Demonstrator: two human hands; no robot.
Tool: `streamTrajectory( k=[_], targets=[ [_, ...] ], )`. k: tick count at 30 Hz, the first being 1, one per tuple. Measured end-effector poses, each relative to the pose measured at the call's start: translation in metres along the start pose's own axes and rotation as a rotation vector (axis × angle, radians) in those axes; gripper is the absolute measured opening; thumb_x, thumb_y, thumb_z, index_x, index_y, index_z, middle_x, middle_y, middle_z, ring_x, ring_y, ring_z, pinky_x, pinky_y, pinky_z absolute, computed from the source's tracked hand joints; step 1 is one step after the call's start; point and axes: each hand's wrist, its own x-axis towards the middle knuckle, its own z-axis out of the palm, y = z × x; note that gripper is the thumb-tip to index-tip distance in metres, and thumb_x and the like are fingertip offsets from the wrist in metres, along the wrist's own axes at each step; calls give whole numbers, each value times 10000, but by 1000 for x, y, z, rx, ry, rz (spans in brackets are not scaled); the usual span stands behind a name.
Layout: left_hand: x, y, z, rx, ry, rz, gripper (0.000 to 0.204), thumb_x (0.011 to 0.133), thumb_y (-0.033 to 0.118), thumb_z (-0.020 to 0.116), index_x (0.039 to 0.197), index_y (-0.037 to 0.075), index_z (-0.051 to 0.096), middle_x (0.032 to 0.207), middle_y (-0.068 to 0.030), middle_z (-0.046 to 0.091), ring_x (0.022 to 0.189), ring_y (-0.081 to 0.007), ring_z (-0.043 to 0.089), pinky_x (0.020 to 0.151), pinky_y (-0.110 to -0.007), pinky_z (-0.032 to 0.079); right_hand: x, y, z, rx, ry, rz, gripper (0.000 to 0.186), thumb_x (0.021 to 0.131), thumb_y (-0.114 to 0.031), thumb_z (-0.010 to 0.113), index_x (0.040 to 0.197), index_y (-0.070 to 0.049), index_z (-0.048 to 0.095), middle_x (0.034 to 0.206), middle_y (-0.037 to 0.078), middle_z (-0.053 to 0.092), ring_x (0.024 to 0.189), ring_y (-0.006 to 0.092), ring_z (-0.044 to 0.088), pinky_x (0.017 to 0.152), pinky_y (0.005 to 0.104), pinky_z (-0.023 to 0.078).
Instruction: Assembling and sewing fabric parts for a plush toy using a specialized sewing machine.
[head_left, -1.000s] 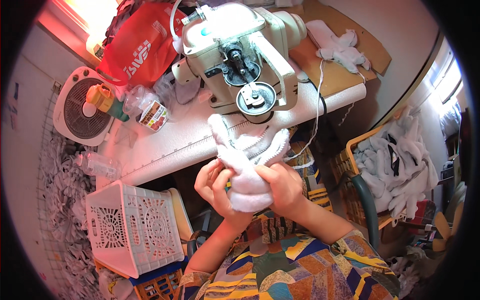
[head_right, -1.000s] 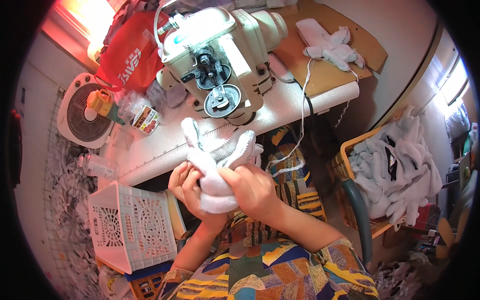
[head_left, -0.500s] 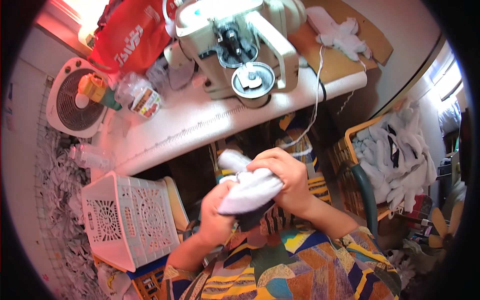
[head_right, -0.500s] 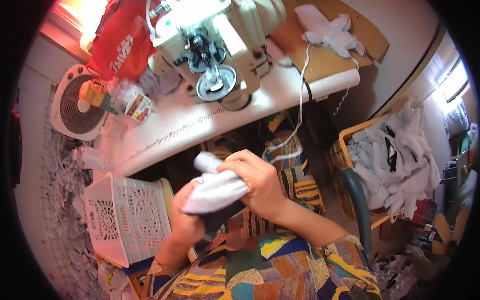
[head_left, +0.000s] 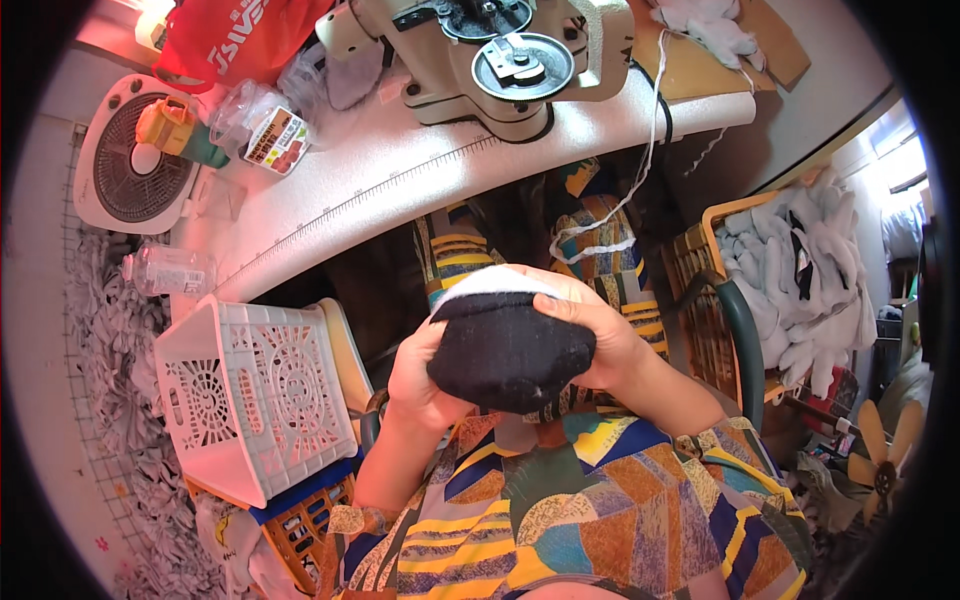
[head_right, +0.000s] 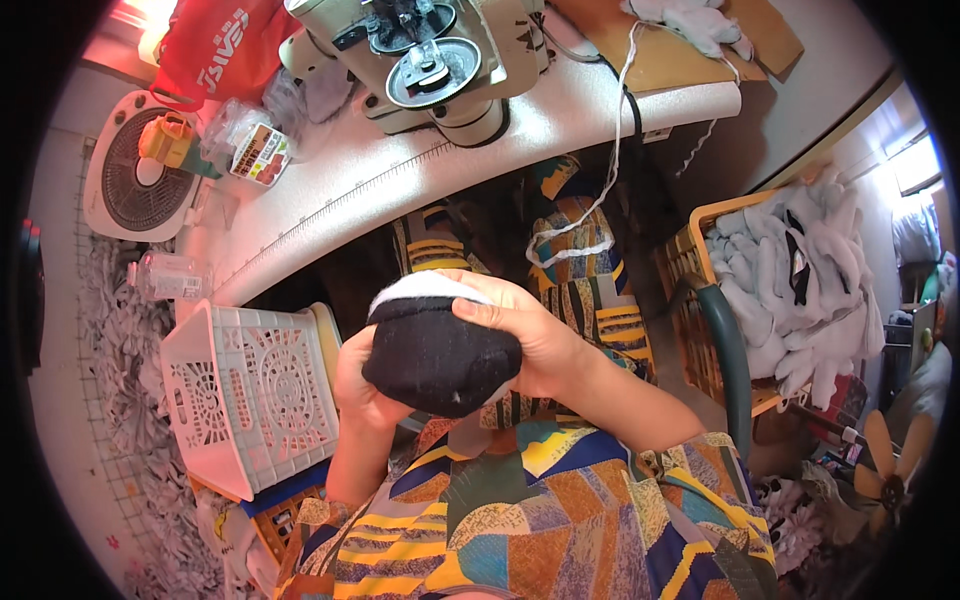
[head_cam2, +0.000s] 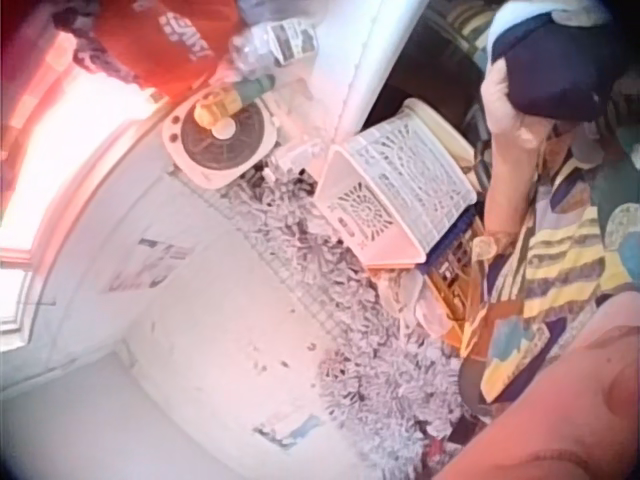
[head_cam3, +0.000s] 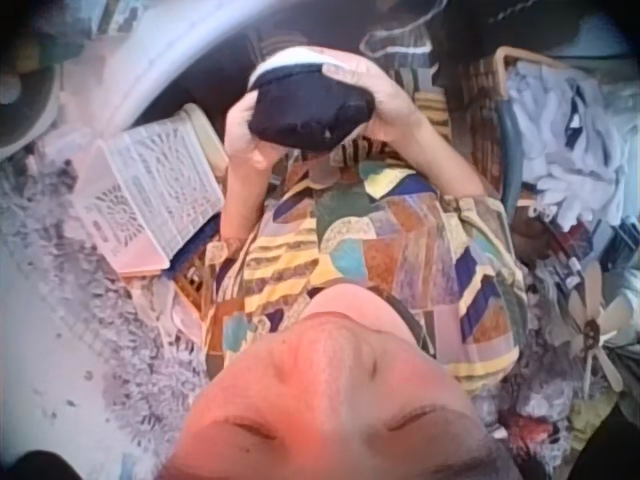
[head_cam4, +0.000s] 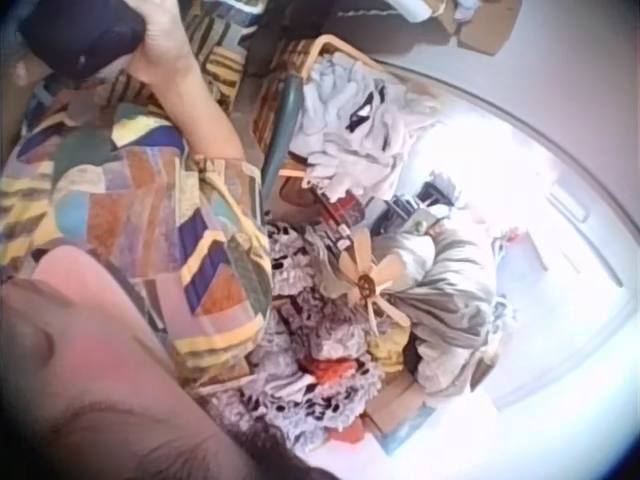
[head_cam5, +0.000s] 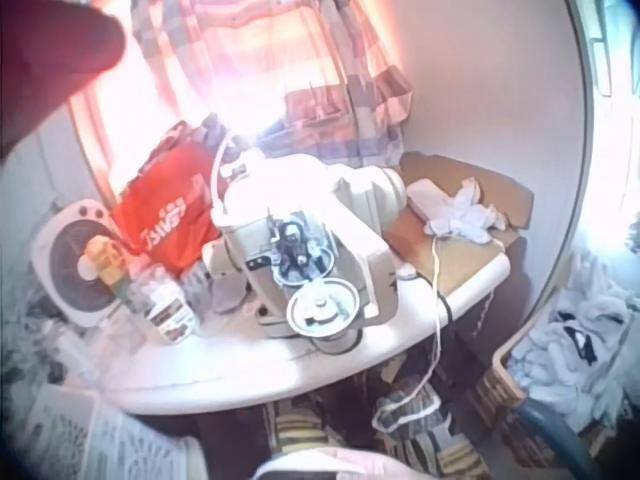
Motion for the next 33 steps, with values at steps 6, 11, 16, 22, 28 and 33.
streamTrajectory(
  k=[6, 11, 16, 22, 28, 33],
  targets=[
    [6, 4, -5, 148, -69, -1, 422, 949, 170, 429, 1304, -57, 454, 1253, -199, 566, 1111, -292, 598, 962, -422, 493, 0, 2, -6, 76, -16, -77, 507, 912, -170, 589, 1349, 4, 401, 1267, 158, 538, 1152, 224, 560, 973, 348, 471],
    [11, 2, -3, 143, -134, -1, 415, 982, 206, 403, 1307, -46, 458, 1256, -175, 571, 1105, -268, 601, 970, -401, 483, -1, -1, -6, 137, 60, -56, 417, 950, -168, 548, 1328, -43, 423, 1229, 128, 556, 1103, 198, 587, 943, 334, 497],
    [12, -1, 3, 60, -118, -43, 422, 1005, 255, 381, 1312, -22, 463, 1263, -153, 571, 1128, -264, 587, 987, -413, 469, -3, -1, -8, 214, 98, -34, 406, 960, -162, 531, 1333, -45, 422, 1236, 132, 556, 1104, 210, 589, 944, 344, 495],
    [10, -2, 1, 52, -106, -13, 516, 1004, 387, 379, 1300, -26, 464, 1263, -207, 558, 1146, -322, 574, 976, -466, 470, -2, -2, -11, 243, 116, -15, 427, 961, -179, 527, 1352, -48, 416, 1252, 134, 551, 1115, 218, 584, 966, 356, 481],
    [13, -3, 6, 436, -268, 112, 651, 902, 388, 592, 1362, -24, 388, 1319, -157, 513, 1199, -247, 531, 1022, -389, 425, -1, -3, -10, 190, 88, -44, 497, 947, -211, 541, 1390, -49, 385, 1283, 138, 536, 1139, 231, 572, 989, 371, 464],
    [10, -2, 33, 746, -122, 77, 567, 799, 212, 671, 1270, -43, 488, 1195, -133, 594, 1093, -200, 579, 960, -328, 445, -6, -3, -11, -120, -8, -188, 992, 689, -268, 844, 1450, -52, 246, 1264, 144, 539, 1142, 238, 570, 984, 380, 468]
  ],
)
